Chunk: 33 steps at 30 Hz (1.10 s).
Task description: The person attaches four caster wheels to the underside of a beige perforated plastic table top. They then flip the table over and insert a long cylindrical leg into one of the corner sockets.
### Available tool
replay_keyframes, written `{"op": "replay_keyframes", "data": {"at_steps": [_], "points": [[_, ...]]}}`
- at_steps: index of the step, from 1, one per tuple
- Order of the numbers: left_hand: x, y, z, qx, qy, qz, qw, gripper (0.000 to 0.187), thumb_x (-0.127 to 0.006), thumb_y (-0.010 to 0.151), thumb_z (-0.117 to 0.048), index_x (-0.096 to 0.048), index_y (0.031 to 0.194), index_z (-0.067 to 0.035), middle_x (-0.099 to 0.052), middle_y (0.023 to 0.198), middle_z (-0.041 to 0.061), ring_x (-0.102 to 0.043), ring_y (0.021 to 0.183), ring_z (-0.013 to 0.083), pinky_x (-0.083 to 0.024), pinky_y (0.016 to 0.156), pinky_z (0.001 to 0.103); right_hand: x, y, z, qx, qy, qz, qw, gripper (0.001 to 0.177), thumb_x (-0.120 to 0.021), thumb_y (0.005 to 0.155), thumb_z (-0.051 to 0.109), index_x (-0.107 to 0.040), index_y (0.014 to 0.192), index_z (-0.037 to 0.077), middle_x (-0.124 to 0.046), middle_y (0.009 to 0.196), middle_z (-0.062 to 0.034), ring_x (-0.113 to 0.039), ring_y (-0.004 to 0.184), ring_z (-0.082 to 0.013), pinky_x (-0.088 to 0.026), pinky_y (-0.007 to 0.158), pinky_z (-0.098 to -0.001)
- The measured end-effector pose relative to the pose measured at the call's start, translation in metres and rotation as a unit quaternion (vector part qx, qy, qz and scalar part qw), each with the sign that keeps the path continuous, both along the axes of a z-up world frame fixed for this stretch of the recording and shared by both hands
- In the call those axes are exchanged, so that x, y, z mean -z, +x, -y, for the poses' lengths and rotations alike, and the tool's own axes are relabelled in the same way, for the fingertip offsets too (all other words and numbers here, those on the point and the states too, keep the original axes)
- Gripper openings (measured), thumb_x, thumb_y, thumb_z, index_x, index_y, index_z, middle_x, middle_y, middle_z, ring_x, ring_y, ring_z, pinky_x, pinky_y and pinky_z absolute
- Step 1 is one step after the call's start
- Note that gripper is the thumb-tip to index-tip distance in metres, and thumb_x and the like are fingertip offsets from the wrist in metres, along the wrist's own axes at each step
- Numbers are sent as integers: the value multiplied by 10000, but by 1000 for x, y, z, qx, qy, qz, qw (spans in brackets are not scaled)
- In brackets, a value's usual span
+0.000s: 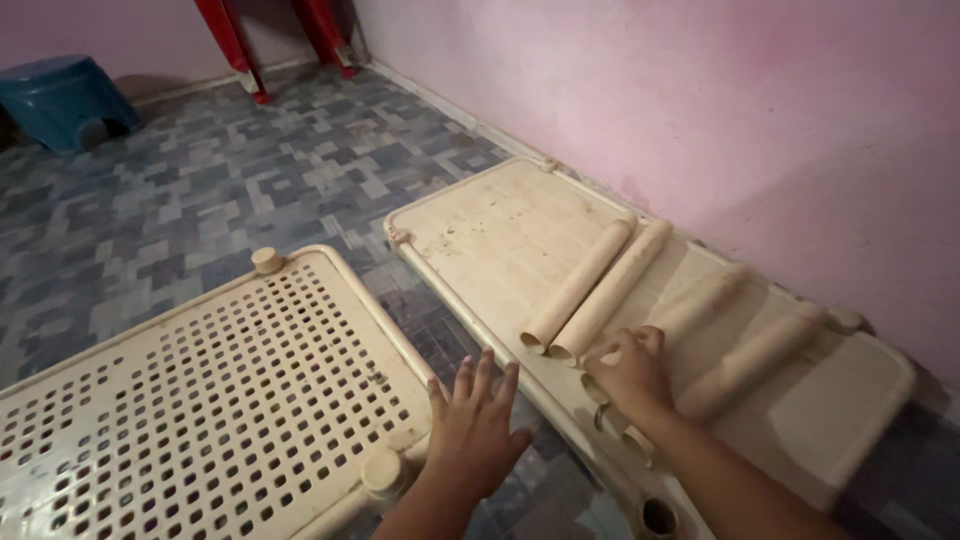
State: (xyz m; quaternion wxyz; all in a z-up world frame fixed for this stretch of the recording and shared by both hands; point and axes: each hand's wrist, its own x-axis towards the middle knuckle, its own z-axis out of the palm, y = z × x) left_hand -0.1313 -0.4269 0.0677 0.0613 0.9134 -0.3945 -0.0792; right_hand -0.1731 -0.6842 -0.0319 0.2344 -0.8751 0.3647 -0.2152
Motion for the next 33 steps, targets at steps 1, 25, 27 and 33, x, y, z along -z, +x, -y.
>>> {"op": "replay_keyframes", "data": {"at_steps": [1,25,27,33], "points": [[-2,-1,-2,-3,2,3,1000,867,-634,918,-541,-210,1592,-197,-125,1671,132,-121,1541,358,-105,1181,703,-10,-1,-6,22,11,3,1000,462,-811,707,451,-675,1018,137,-450,1370,-128,-602,1172,-388,-501,1007,-454],[22,66,-108,-195,-525,-462,688,666,-519,980,-593,-564,1250,14,-582,966,220,-580,826,311,-488,685,410,-88,38,-250,-403,83,267,871,587,-724,767,45,-446,1284,50,-335,1340,-186,-521,1210,-354,-486,1010,-444],[4,59,-126,-239,-571,-454,641,628,-605,936,-542,-547,1267,-10,-649,1054,172,-668,897,243,-560,722,347,-94,39,-266,-439,48,273,855,749,-790,723,47,-377,1347,40,-342,1341,-203,-499,1231,-377,-465,1028,-449],[-19,47,-162,-304,-605,-429,598,586,-734,841,-333,-492,1303,-66,-687,1109,145,-723,935,258,-613,726,392,-93,54,-292,-444,102,234,859,801,-850,693,117,-412,1363,87,-499,1312,-154,-588,1231,-329,-498,1030,-420]]}}
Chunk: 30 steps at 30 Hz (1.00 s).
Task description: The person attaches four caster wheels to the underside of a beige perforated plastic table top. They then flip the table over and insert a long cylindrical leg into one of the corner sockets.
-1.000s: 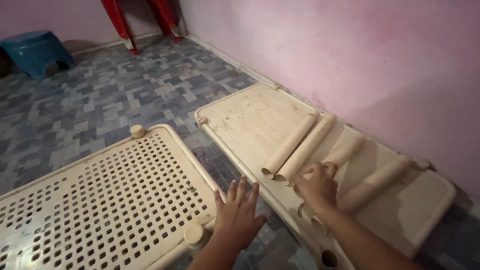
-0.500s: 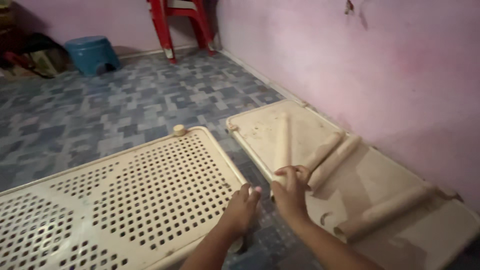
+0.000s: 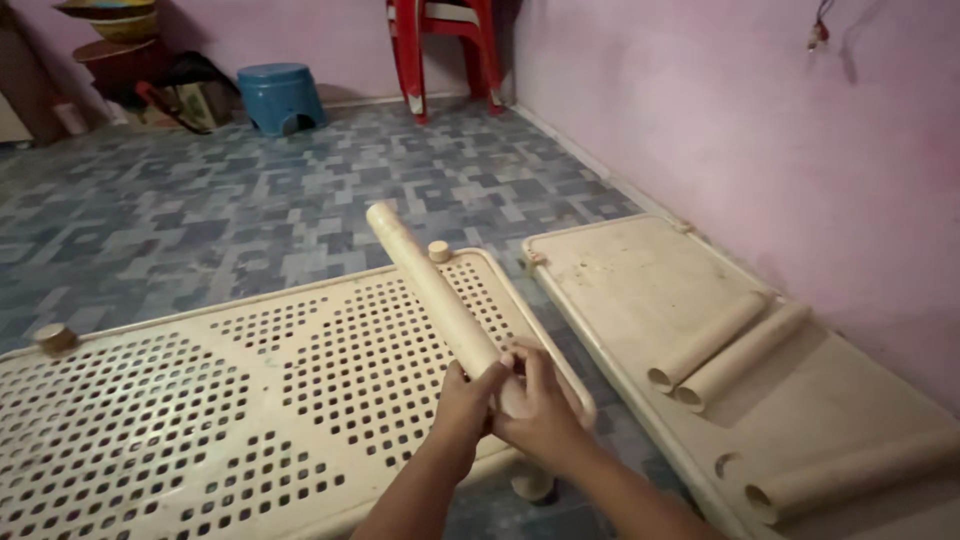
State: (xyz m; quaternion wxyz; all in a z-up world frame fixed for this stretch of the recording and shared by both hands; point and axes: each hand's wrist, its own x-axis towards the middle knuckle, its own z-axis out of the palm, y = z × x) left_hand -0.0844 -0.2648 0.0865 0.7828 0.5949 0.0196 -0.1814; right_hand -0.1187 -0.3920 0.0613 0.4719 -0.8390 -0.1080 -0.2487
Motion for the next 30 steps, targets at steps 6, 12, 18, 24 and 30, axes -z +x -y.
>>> {"op": "replay_keyframes", "data": {"at_steps": [6,12,18,24,30], "points": [[9,-1,-10,-4,4,44,999,668,-727,786,-126,-384,1358,-100,-667,1149,162,-740,982,280,-642,784,402,24,1,27,8,-27,-320,947,1014,-923,601,274,-353,1433,172,-524,1344,-75,-590,1274,-233,-532,1038,-382],[-6,-5,-6,15,-5,48,999,728,-766,754,-104,-367,1363,-126,-639,1177,139,-698,1055,300,-609,825,463,48,5,66,25,-314,-248,916,918,-952,643,451,-477,1386,197,-488,1379,-81,-491,1312,-312,-419,1069,-468],[-7,-10,6,27,28,61,997,733,-782,741,-73,-380,1351,-135,-647,1157,138,-713,1039,297,-640,840,438,62,9,74,107,-326,-358,869,867,-938,549,403,-575,1329,295,-486,1422,46,-471,1357,-241,-418,1081,-431],[15,-6,18,13,53,136,989,646,-820,723,-41,-482,1274,-56,-688,1087,130,-727,1012,252,-627,856,363,88,20,87,93,-291,-306,902,862,-961,521,399,-601,1290,247,-534,1364,-18,-504,1321,-267,-453,1090,-356],[21,-4,24,25,79,180,980,649,-800,705,-15,-484,1270,-62,-724,1071,141,-755,986,240,-629,855,357,118,29,100,-5,-59,-282,958,967,-924,490,302,-542,1373,209,-572,1264,-29,-697,1121,-192,-613,909,-318]]}}
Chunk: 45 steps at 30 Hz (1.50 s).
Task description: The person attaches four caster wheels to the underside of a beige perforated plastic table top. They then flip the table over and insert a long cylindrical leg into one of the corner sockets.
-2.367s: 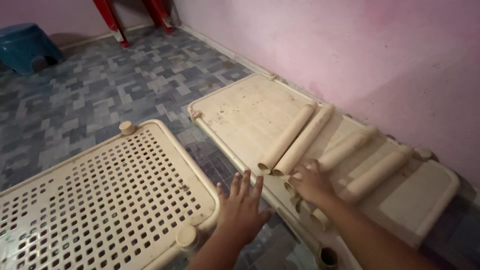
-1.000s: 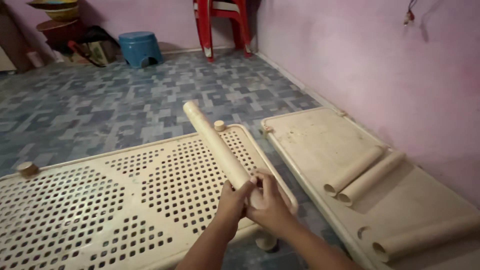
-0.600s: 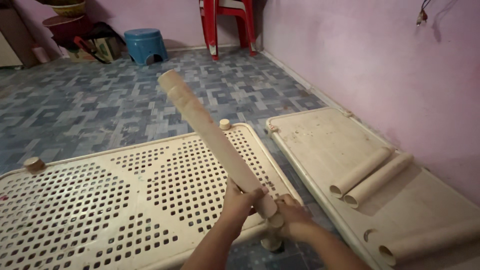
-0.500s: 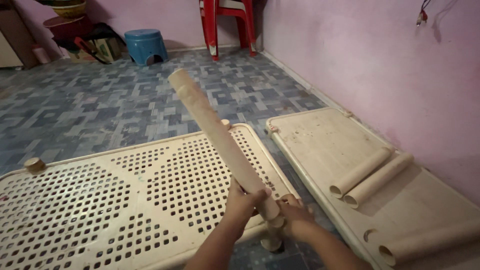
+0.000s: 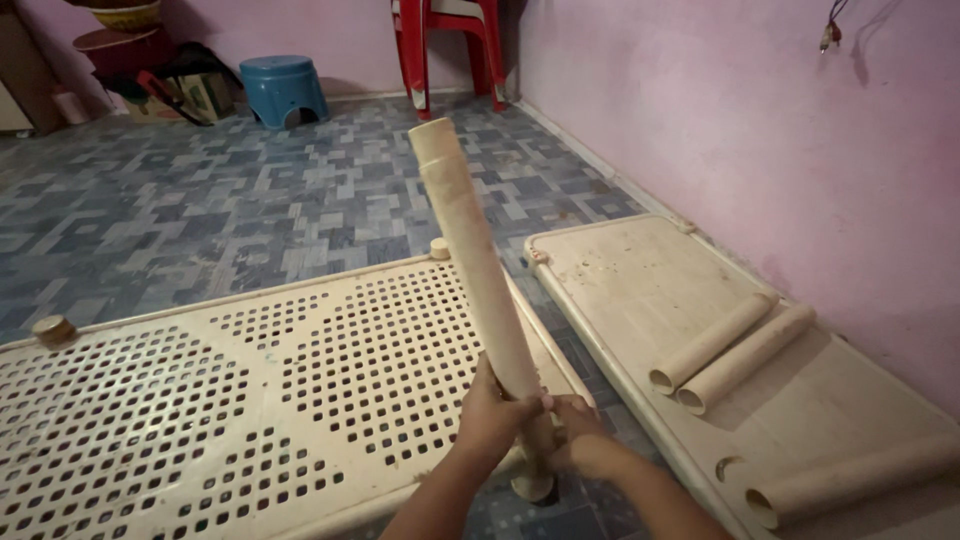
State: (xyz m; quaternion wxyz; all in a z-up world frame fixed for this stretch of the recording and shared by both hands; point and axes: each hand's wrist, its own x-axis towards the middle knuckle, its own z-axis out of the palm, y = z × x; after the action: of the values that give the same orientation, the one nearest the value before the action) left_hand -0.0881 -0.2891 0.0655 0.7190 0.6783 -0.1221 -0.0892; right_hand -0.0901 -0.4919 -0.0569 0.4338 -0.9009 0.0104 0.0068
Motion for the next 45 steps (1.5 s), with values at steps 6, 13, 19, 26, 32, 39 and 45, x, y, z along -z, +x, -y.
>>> {"op": "replay_keyframes", "data": {"at_steps": [6,13,19,26,32,39,45], "points": [[-20,-13,4,-9,75,-5,997,679,-833,731,-65,-468,1303,-82,-744,1042,143,-775,931,235,-649,788,349,-1,10,-5,33,36,-47,998,592,-909,691,268,-687,1220,121,-773,1104,-44,-724,1052,-168,-576,896,-297],[-33,-28,7,9,79,18,997,622,-815,678,-33,-529,1229,-75,-764,886,153,-790,800,267,-641,674,378,-39,-12,-9,9,185,-45,982,771,-844,625,69,-573,1338,180,-721,1176,-6,-674,1063,-129,-569,889,-309],[-33,-34,9,-48,144,109,982,692,-907,614,-66,-517,1186,-79,-742,942,184,-760,919,350,-613,772,431,-38,-6,-14,25,128,-62,989,706,-870,638,55,-619,1296,106,-747,1157,-55,-679,1022,-158,-574,881,-333],[-30,-35,6,-29,178,92,979,652,-913,614,-104,-518,1132,-82,-747,942,202,-752,951,369,-605,786,454,-52,-17,-21,47,76,-21,996,676,-849,615,40,-642,1255,115,-787,1061,-50,-721,948,-155,-608,820,-355],[-22,-34,6,-44,194,127,972,674,-935,598,-111,-511,1120,-72,-735,972,215,-717,998,401,-572,830,476,-64,-22,-24,48,58,3,997,639,-816,609,38,-656,1224,105,-801,1034,-45,-747,935,-176,-614,830,-360],[-23,-37,8,-66,167,140,974,690,-929,609,-112,-528,1169,-67,-742,990,211,-718,996,395,-565,833,478,-80,-24,-27,5,63,-60,996,805,-781,761,188,-383,1459,140,-591,1400,-104,-581,1302,-225,-525,1017,-384],[-28,-41,5,-47,184,105,976,713,-901,635,-124,-537,1247,-93,-748,999,202,-740,972,379,-582,839,465,-179,-41,-20,-57,299,-12,952,958,-754,690,225,-305,1527,109,-467,1539,-113,-404,1469,-203,-358,1155,-380]]}}
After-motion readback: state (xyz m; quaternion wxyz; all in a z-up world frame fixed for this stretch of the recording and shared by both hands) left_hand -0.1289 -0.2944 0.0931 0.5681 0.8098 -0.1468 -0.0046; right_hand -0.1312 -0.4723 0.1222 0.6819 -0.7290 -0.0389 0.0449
